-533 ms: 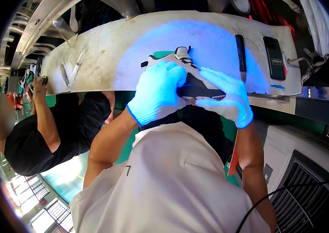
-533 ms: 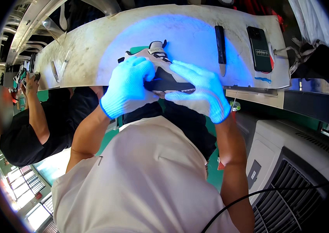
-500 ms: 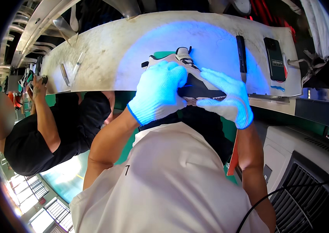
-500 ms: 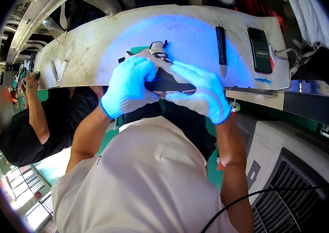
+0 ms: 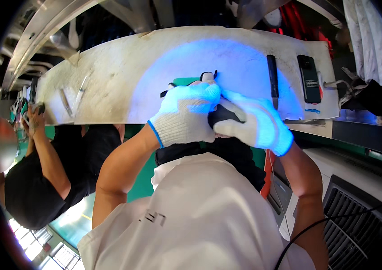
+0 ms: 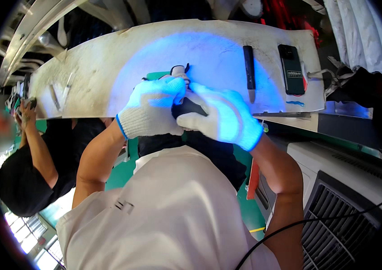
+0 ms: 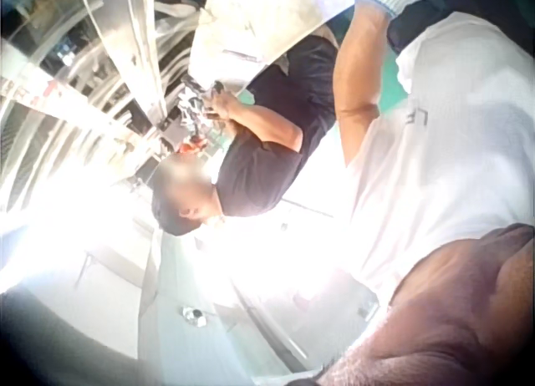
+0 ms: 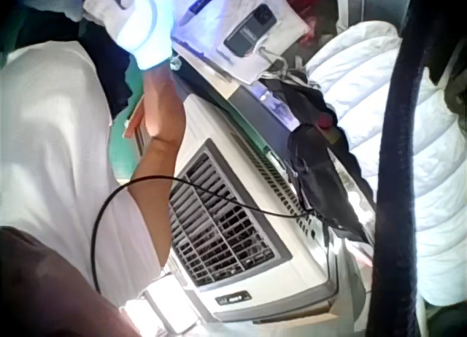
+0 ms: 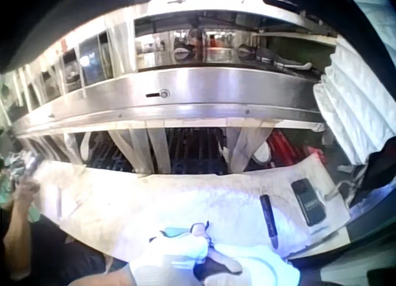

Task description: The person uses a small black tool to scrape and clean the surface of a white and green sneaker. They repeatedly rub the tool against the shoe's upper and sole, rotating the shoe to access different areas. The person handles the shoe with gloved hands, focusing on specific spots on the sneaker.

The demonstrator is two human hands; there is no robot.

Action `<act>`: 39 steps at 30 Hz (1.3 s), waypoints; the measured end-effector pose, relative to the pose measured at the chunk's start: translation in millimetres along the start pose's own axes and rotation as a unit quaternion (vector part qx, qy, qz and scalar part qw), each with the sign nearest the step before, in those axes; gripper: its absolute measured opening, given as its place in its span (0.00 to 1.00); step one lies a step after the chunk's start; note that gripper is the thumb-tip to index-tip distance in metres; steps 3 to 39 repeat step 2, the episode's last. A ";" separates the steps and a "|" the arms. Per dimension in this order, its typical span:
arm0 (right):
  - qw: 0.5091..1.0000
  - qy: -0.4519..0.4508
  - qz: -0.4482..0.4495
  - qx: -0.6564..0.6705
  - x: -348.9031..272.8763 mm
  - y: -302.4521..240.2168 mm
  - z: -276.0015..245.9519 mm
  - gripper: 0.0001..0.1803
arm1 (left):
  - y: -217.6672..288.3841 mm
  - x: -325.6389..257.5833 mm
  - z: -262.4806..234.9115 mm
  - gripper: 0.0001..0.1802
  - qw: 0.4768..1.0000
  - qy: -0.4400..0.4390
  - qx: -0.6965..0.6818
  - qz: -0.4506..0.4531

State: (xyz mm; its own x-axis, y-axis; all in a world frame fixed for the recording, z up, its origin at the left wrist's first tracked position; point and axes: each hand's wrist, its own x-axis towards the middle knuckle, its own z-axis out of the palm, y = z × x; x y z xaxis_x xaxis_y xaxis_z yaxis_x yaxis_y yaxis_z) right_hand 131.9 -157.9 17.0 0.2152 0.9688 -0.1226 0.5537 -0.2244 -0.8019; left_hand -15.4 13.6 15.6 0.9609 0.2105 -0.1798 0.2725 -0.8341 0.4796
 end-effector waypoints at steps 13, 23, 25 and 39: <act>0.999 0.039 0.018 -0.013 -2.4 1.0 -5.3 0.32 | -3.8 12.6 10.0 0.46 0.997 0.027 -0.012 0.066; 0.999 0.039 0.018 -0.013 -2.4 1.0 -5.3 0.32 | -3.8 12.6 10.0 0.46 0.997 0.027 -0.012 0.066; 0.999 0.039 0.018 -0.013 -2.4 1.0 -5.3 0.32 | -3.8 12.6 10.0 0.46 0.997 0.027 -0.012 0.066; 0.999 0.039 0.018 -0.013 -2.4 1.0 -5.3 0.32 | -3.8 12.6 10.0 0.46 0.997 0.027 -0.012 0.066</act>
